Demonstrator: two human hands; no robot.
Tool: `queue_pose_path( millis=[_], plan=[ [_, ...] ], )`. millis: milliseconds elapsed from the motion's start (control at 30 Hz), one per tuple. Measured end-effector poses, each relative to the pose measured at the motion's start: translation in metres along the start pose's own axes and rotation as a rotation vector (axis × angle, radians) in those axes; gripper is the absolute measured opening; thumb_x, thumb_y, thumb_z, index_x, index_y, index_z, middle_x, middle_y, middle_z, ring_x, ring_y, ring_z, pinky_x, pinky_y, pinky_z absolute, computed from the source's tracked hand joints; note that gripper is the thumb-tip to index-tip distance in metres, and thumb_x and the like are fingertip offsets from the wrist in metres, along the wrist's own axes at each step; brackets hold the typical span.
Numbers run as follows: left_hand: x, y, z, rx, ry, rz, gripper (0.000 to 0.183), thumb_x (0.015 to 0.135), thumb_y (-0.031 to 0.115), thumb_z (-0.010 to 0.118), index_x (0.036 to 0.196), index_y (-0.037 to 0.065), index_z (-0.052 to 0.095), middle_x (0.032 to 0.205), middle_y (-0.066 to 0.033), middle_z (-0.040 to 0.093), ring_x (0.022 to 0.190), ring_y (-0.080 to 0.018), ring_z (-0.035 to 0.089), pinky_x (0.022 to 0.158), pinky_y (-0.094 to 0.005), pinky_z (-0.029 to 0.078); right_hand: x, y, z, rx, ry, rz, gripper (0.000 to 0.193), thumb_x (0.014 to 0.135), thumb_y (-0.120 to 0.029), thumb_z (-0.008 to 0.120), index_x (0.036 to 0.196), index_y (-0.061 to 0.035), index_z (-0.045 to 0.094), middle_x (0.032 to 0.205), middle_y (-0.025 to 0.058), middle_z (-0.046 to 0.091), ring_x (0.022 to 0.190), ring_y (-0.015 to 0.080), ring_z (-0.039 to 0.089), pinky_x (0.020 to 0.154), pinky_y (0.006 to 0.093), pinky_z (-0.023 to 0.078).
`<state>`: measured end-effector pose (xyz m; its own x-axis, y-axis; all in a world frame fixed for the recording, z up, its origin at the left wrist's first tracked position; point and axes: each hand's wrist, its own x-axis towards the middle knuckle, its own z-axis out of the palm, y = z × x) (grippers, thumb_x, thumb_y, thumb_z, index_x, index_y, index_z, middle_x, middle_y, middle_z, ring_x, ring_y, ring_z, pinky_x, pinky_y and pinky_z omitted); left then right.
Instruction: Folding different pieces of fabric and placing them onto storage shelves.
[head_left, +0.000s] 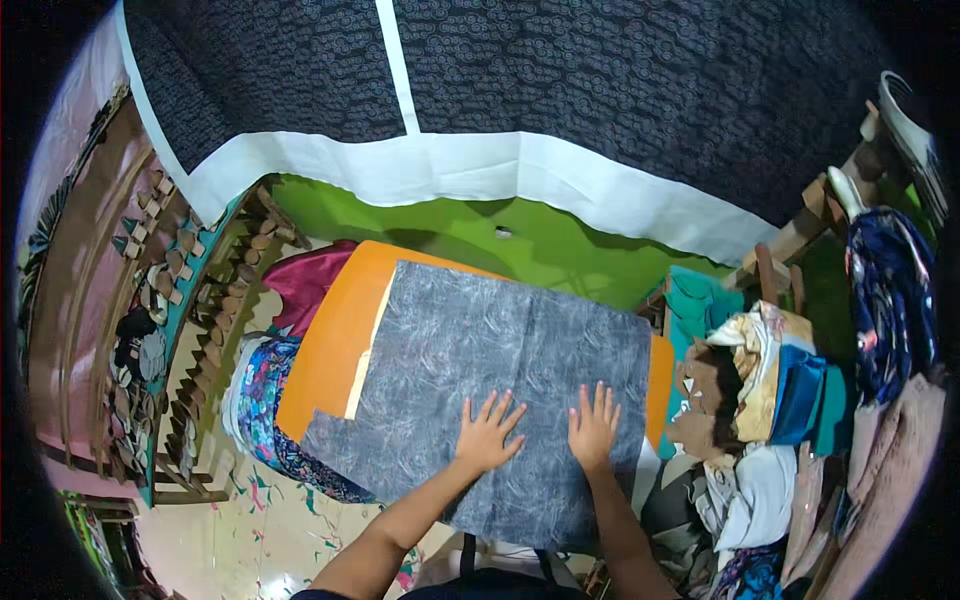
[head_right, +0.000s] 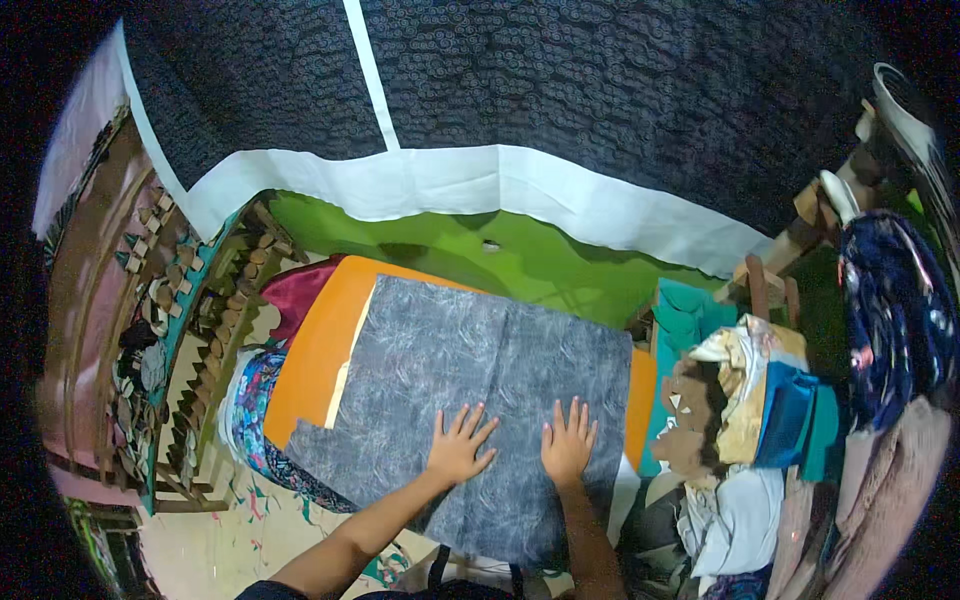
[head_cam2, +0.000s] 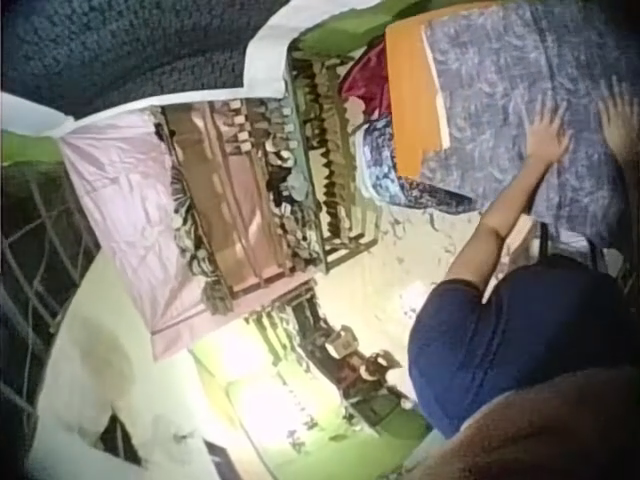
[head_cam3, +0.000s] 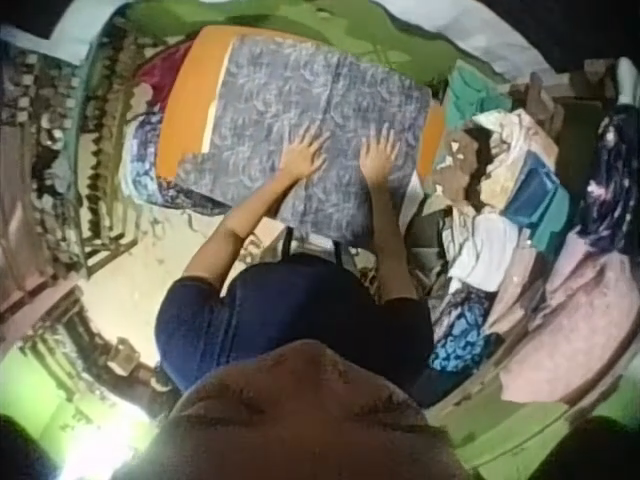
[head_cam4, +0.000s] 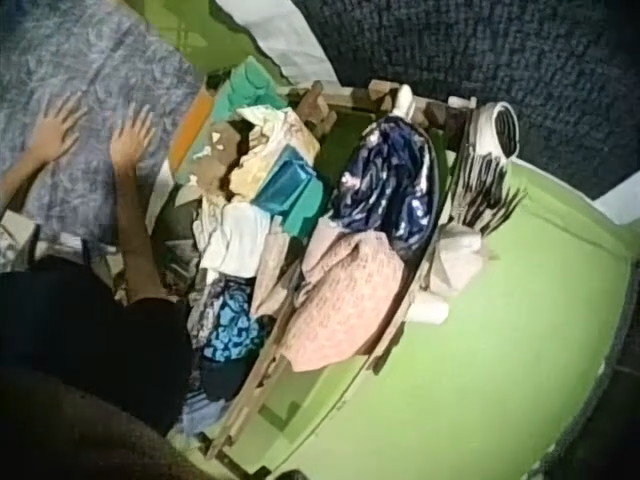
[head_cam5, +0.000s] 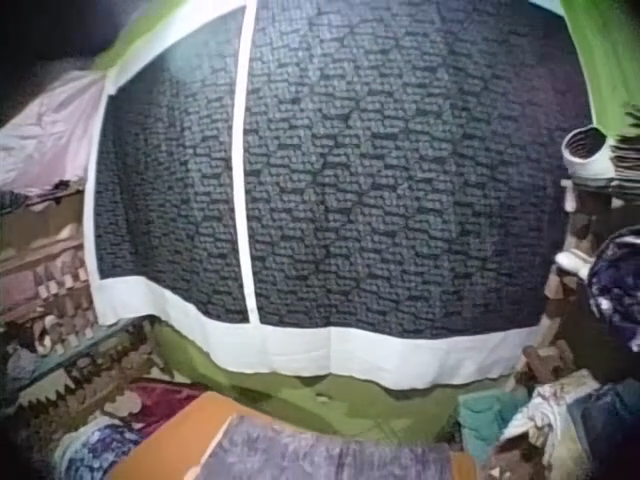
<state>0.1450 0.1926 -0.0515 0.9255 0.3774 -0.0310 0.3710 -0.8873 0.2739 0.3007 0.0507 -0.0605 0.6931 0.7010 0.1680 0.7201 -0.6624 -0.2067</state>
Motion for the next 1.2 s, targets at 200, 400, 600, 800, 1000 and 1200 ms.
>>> queue_pose_path(
  millis=[200, 400, 600, 800, 1000, 1200],
  plan=[
    [-0.015, 0.006, 0.007, -0.004, 0.107, 0.024, 0.054, 0.083, 0.044, 0.043, 0.131, 0.022, 0.035, 0.140, -0.0097, 0.025, 0.126, -0.0288, 0.027, 0.099, -0.0578, 0.015, -0.063, 0.008, -0.020, 0.223, -0.042, -0.077, 0.043, 0.082, -0.022, 0.049, 0.121, -0.0047, 0.045, 0.130, 0.0215, 0.035, 0.121, 0.0374, 0.032, 0.098, 0.0481, 0.024],
    [-0.068, 0.127, 0.015, -0.246, 0.083, -0.007, 0.051, 0.074, 0.029, 0.058, 0.119, 0.007, 0.044, 0.117, -0.0187, 0.043, 0.098, -0.0322, 0.047, 0.079, -0.0444, 0.038, -0.062, 0.089, -0.032, 0.288, 0.150, 0.624, 0.041, 0.076, -0.015, 0.056, 0.113, 0.0000, 0.047, 0.107, 0.0223, 0.048, 0.102, 0.0398, 0.042, 0.087, 0.0472, 0.034],
    [-0.091, 0.216, 0.033, -0.222, 0.020, 0.057, 0.059, 0.074, 0.039, 0.058, 0.120, 0.005, 0.043, 0.117, -0.0164, 0.044, 0.098, -0.0297, 0.046, 0.082, -0.0411, 0.036, -0.066, 0.104, -0.035, 0.215, -0.167, 0.448, 0.048, 0.075, -0.026, 0.060, 0.114, -0.0022, 0.045, 0.107, 0.0231, 0.049, 0.099, 0.0386, 0.046, 0.084, 0.0460, 0.039],
    [-0.093, 0.239, 0.037, -0.231, 0.101, -0.131, 0.079, 0.066, 0.052, 0.061, 0.120, -0.002, 0.041, 0.117, -0.0181, 0.043, 0.101, -0.0301, 0.044, 0.087, -0.0451, 0.032, -0.060, 0.077, -0.056, 0.917, -0.623, 0.553, 0.051, 0.072, -0.015, 0.064, 0.115, 0.0040, 0.046, 0.114, 0.0159, 0.051, 0.099, 0.0264, 0.052, 0.086, 0.0331, 0.039],
    [-0.086, 0.238, 0.027, -0.820, 0.128, -0.595, 0.053, 0.071, 0.037, 0.061, 0.103, -0.002, 0.046, 0.101, -0.0269, 0.052, 0.092, -0.0410, 0.051, 0.076, -0.0483, 0.039, -0.063, 0.011, -0.078, 1.386, -0.680, 0.515, 0.040, 0.077, -0.003, 0.057, 0.115, 0.0030, 0.045, 0.109, 0.0092, 0.053, 0.097, 0.0187, 0.051, 0.083, 0.0308, 0.040],
    [-0.100, 0.208, 0.025, -0.784, 0.059, -0.719, 0.028, 0.072, 0.017, 0.056, 0.093, 0.003, 0.046, 0.074, -0.0243, 0.058, 0.070, -0.0409, 0.057, 0.061, -0.0504, 0.044, -0.026, 0.020, -0.038, 1.998, -0.870, 0.845, 0.034, 0.076, -0.012, 0.060, 0.107, -0.0017, 0.051, 0.104, 0.0123, 0.057, 0.097, 0.0280, 0.053, 0.088, 0.0404, 0.041]
  ],
)
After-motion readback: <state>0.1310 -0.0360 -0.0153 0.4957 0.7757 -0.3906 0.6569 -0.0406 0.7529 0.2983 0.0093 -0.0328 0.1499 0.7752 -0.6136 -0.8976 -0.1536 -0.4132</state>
